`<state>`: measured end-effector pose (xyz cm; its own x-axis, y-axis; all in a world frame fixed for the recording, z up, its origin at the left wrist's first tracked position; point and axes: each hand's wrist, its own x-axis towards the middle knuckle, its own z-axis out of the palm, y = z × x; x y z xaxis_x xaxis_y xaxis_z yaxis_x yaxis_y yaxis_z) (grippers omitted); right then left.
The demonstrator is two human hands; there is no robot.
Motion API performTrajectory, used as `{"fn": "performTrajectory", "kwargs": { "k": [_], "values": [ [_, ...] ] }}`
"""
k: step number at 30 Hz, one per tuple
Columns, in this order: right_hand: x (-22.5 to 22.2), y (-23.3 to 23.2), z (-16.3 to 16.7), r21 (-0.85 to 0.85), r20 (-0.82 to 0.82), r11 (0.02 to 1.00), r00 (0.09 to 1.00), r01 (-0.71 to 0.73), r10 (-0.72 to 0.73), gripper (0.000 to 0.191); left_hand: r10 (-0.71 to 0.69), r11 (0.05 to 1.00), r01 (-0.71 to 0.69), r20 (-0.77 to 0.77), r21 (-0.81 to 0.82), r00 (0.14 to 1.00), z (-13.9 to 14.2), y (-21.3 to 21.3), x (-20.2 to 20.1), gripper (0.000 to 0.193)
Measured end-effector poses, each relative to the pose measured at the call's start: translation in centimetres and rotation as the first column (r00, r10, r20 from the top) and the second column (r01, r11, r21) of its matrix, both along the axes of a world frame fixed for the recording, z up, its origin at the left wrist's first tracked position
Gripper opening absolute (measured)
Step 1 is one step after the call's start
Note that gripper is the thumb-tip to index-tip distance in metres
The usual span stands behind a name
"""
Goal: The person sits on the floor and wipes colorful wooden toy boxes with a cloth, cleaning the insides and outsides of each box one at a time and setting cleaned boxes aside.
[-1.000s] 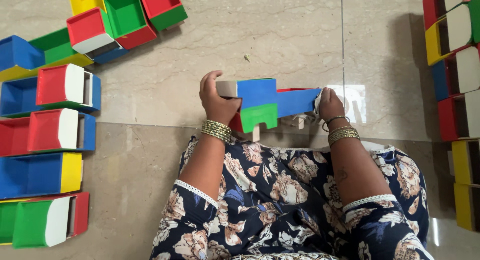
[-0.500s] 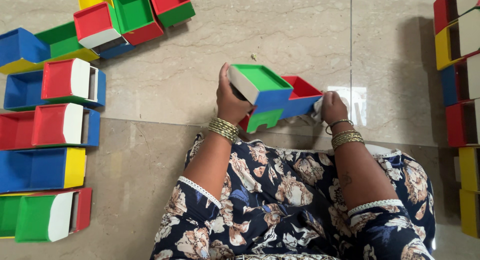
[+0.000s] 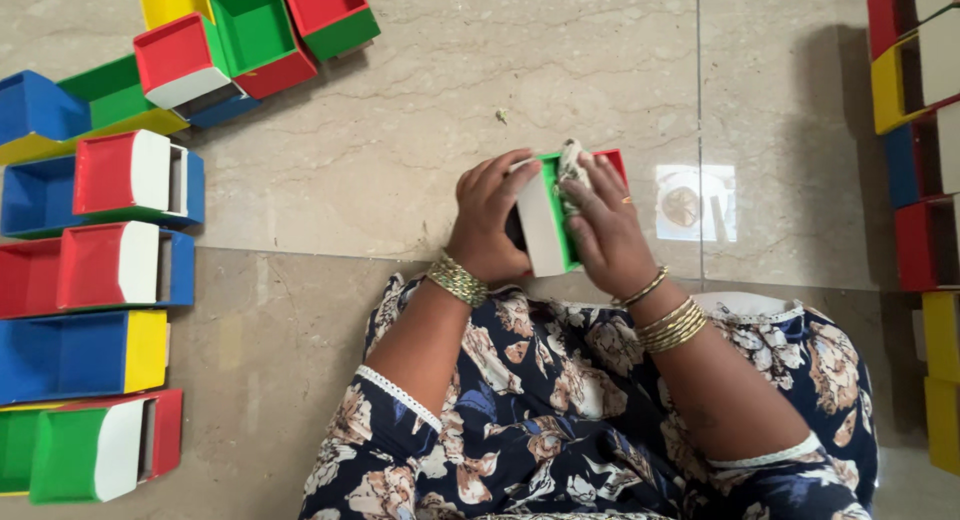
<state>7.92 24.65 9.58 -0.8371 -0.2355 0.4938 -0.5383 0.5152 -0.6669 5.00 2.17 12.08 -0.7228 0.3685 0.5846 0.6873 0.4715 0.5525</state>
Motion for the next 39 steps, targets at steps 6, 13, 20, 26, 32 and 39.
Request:
{"fn": "performTrajectory", "kwargs": {
  "k": [6,13,20,26,32,39],
  "values": [
    [1.8,-1.0,1.9,0.126,0.064,0.992,0.997,0.033,-0.041,0.038,0.101,0.981,-0.120,0.125,0.152,0.987,-3.2,0.2,-0.9,0.072],
    [3.2,-1.4,-0.3,0.356,0.031,0.918,0.979,0.176,-0.200,0.014,0.299,0.824,-0.445,0.398,0.350,0.867,-10.7,-0.7,-3.4,0.097],
    [3.3,-0.8,-2.5,0.256,0.049,0.934,0.962,0.249,-0.270,0.016,0.022,0.879,-0.444,0.917,0.172,0.398,-15.2,-1.2,-4.5,0.062],
    [2.7,-0.6,-0.2,-0.124,0.342,0.871,0.844,0.476,-0.412,0.012,0.142,0.941,-0.333,0.817,0.064,0.559,-11.3,0.4,-3.4,0.038],
    [6.4,-4.6,2.5,0.067,-0.087,0.987,0.985,-0.145,0.151,0.017,0.224,0.840,-0.515,0.756,0.170,0.615,-8.8,0.2,-3.8,0.028],
    [3.9,-3.3,1.7,0.154,-0.182,0.982,0.980,0.111,-0.082,0.019,0.063,0.823,-0.453,0.739,0.342,0.671,-9.2,-0.5,-3.7,0.024]
  ]
}}
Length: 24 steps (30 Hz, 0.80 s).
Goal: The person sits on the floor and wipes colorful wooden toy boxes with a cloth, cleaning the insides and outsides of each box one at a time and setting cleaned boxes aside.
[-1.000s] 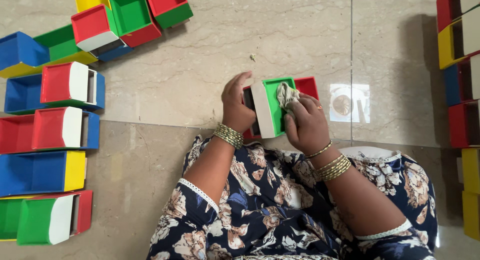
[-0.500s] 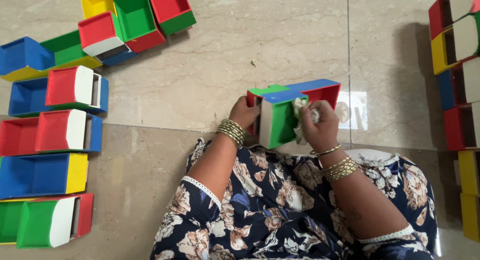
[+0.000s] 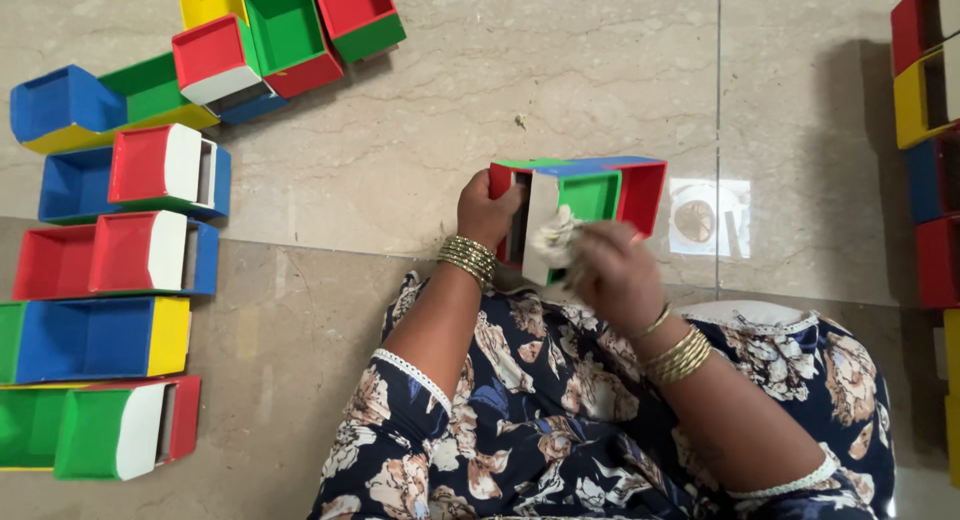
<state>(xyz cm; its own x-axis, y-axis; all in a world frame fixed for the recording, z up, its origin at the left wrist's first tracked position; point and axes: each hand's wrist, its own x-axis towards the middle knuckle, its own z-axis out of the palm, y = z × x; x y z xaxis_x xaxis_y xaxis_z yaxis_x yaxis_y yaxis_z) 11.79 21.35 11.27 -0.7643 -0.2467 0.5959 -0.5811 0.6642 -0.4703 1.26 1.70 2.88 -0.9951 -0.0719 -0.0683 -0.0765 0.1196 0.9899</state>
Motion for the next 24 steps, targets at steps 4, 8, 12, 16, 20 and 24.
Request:
{"fn": "performTrajectory", "kwargs": {
  "k": [4,8,12,16,20,24],
  "values": [
    [-0.9,2.6,0.3,0.079,0.167,0.965,0.951,0.250,-0.260,0.027,-0.055,0.997,0.052,-0.050,-0.050,0.997,-0.3,0.4,0.2,0.024],
    [2.0,-0.8,1.2,-0.023,0.150,0.983,0.973,0.183,-0.177,0.034,0.002,0.991,-0.005,-0.024,-0.137,1.000,-0.6,0.2,0.0,0.022],
    [2.9,-3.1,1.6,-0.014,-0.017,0.999,0.999,0.033,-0.033,0.046,0.029,0.988,-0.024,0.031,-0.154,0.999,-0.4,-0.9,-0.3,0.022],
    [1.4,-1.0,1.9,0.022,0.131,1.000,0.991,-0.001,-0.002,0.026,-0.023,0.984,0.018,-0.023,-0.179,0.999,0.0,-0.8,0.3,0.024],
    [2.6,-1.0,2.1,-0.045,0.175,0.998,0.984,0.037,-0.029,0.033,-0.067,0.973,0.058,-0.035,-0.223,0.997,0.3,-0.5,0.5,0.025],
    [3.1,-2.8,1.2,0.040,0.015,0.999,0.999,-0.035,0.035,0.029,-0.067,0.955,0.073,0.033,-0.287,0.997,0.1,-0.7,0.1,0.026]
  ]
}}
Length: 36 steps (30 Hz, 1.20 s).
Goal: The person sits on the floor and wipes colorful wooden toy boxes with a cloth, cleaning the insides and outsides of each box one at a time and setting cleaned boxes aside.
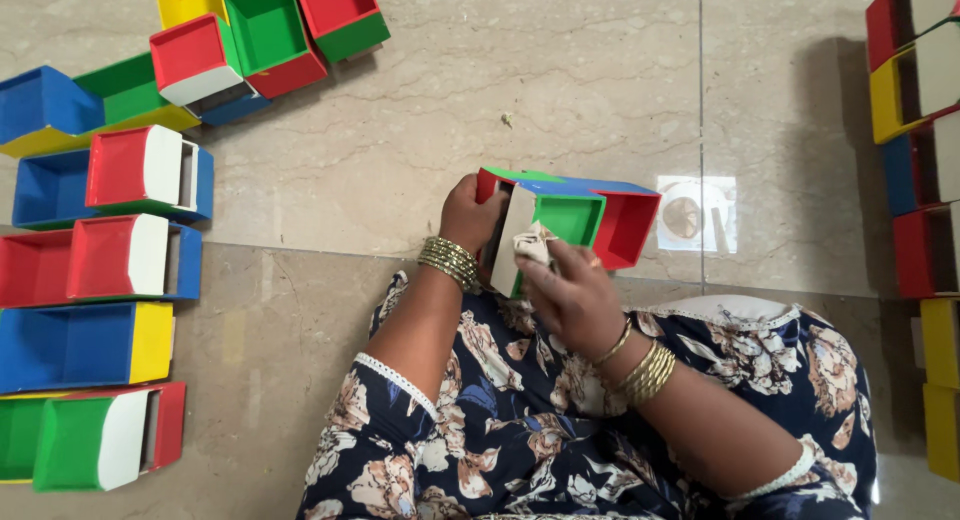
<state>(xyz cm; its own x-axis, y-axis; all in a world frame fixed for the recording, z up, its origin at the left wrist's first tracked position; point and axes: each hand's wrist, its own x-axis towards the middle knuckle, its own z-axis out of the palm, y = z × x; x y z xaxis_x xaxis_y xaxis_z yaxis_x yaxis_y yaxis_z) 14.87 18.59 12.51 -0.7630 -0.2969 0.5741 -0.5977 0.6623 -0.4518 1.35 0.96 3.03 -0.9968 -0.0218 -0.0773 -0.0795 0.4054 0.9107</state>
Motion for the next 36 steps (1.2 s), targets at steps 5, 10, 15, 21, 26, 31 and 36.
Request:
{"fn": "performTrajectory", "kwargs": {
  "k": [5,10,15,21,26,31,36],
  "values": [
    [-3.2,3.6,-1.0,-0.076,0.049,0.994,0.996,0.080,-0.077,0.009,-0.043,0.986,0.044,-0.011,0.159,0.999,-0.1,0.0,0.4,0.027],
    [-3.7,4.5,0.4,-0.031,0.122,0.965,0.960,0.259,-0.254,0.010,-0.031,0.981,0.039,-0.045,0.192,0.999,0.0,0.7,0.6,0.027],
    [-1.7,0.4,0.8,-0.011,0.013,0.992,0.992,0.127,-0.127,0.025,0.065,0.995,-0.065,0.004,0.079,0.998,-0.4,0.5,0.1,0.023],
    [-4.0,2.9,-0.7,-0.013,-0.071,0.959,0.956,0.284,-0.284,0.015,0.044,0.992,-0.036,-0.060,0.121,0.997,-0.9,0.5,0.2,0.019],
    [-3.3,3.8,-0.5,0.048,0.037,0.940,0.940,0.337,-0.339,0.012,0.105,0.987,-0.099,-0.040,0.126,0.994,-1.3,1.0,0.7,0.020],
    [-0.7,2.5,-0.1,0.136,0.348,0.963,0.899,0.233,-0.267,0.010,0.226,0.965,-0.234,0.079,0.121,0.971,-1.5,0.6,0.7,0.023],
    [0.3,3.3,0.1,0.062,0.544,0.982,0.819,0.178,-0.183,0.014,0.135,0.981,-0.130,-0.025,0.143,0.990,-0.8,0.8,0.9,0.023]
  ]
}}
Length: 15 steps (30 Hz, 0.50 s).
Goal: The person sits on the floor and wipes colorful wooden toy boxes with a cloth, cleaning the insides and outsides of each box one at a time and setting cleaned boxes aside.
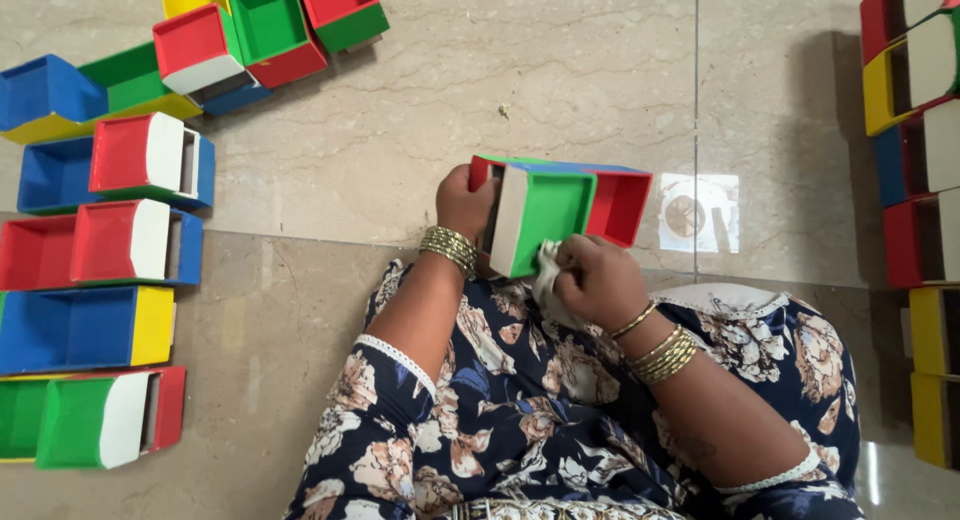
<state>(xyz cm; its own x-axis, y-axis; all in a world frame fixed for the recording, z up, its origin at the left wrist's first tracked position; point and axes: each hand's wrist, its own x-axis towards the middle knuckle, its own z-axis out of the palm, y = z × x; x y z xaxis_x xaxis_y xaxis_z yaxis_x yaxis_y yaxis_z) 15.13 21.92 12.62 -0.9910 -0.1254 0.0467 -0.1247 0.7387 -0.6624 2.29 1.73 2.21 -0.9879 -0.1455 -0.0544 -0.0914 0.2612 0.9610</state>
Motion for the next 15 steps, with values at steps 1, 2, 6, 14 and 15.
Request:
{"fn": "performTrajectory", "kwargs": {
  "k": [1,2,6,14,15],
  "values": [
    [0.0,0.0,0.1,-0.075,-0.086,0.997,0.996,-0.001,-0.006,0.014,-0.035,0.999,0.037,-0.056,0.027,0.998,0.2,0.2,0.0,0.024],
    [0.1,-0.2,0.1,-0.152,-0.167,0.988,0.986,-0.009,-0.016,0.015,-0.065,0.998,0.065,-0.092,-0.003,0.994,0.3,0.2,0.1,0.024],
    [0.7,-2.6,-0.3,-0.037,-0.633,0.995,0.773,-0.096,0.051,0.025,-0.079,0.997,0.077,-0.122,-0.024,0.989,0.5,0.3,0.2,0.025],
    [-1.1,0.8,-3.5,-0.201,-0.462,0.932,0.868,-0.303,0.183,0.022,-0.065,0.997,0.059,-0.119,-0.054,0.991,1.6,0.2,-0.3,0.024],
    [-1.5,1.8,-3.5,-0.224,-0.609,0.941,0.790,-0.255,0.069,0.022,-0.098,0.994,0.088,-0.171,-0.066,0.980,2.1,0.1,0.0,0.026]
  ]
}}
